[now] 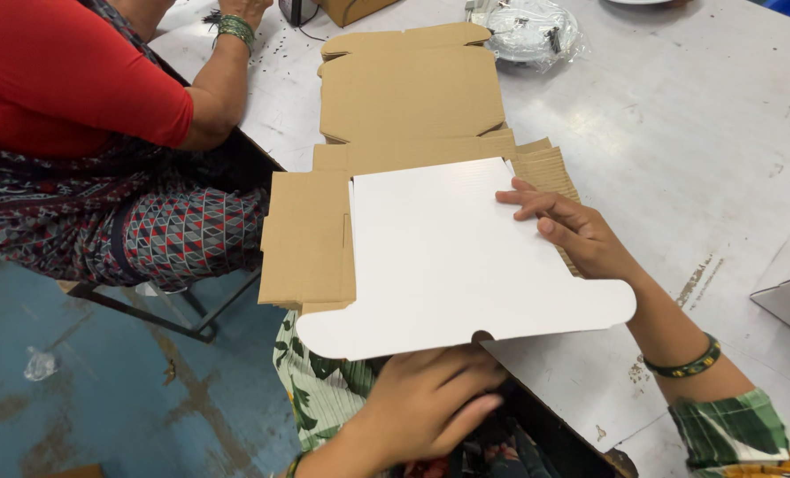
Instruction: The person folds flat cardboard boxes into shape, places a plastic-wrapped circular item and a small white box inside, then closes the lid. The process is repeated for multiple boxes.
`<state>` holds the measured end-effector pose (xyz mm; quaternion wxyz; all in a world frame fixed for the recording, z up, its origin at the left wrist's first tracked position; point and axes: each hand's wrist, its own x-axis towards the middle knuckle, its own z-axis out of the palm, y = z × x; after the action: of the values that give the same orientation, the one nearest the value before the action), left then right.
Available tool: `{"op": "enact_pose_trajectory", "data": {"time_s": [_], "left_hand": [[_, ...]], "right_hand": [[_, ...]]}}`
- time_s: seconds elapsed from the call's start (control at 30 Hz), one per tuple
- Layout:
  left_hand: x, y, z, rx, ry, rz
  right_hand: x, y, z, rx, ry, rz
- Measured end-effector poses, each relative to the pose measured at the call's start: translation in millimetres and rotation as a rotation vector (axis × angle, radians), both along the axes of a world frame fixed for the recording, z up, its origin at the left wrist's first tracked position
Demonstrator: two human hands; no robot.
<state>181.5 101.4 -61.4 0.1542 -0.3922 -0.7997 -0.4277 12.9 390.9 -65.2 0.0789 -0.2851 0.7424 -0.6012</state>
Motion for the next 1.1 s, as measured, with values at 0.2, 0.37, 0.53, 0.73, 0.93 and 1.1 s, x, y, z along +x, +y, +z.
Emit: {"op": "enact_pose_trajectory", "data": {"time_s": [0.2, 0.37, 0.53, 0.73, 0.93, 1.1], "left_hand": [[-75.2, 73.2, 23.2, -0.558, -0.335, 0.038], [-89.5, 78.6, 0.2, -0.530, -0.267, 0.196], [-98.2, 78.7, -6.9, -0.467, -0.231, 0.261], [-98.3, 66.7, -9.2, -0.422, -0.219, 0.291], [-98.3, 62.3, -6.3, -0.398, -0.209, 0.327], [-100.0, 62.2, -8.8, -0.375, -0.189, 0.357]], "right_hand": [[-1.0, -3.7, 4.3, -0.047, -0.063, -0.027], [-0.3, -7.4, 0.3, -0.115, -0.089, -0.037], [0.0, -7.4, -2.0, -0.144, -0.100, -0.046], [0.5, -4.9, -2.1, -0.123, -0.085, -0.042], [1.2, -6.1, 2.0, -0.037, -0.037, -0.080], [4.1, -6.7, 4.1, -0.060, -0.080, -0.133]]}}
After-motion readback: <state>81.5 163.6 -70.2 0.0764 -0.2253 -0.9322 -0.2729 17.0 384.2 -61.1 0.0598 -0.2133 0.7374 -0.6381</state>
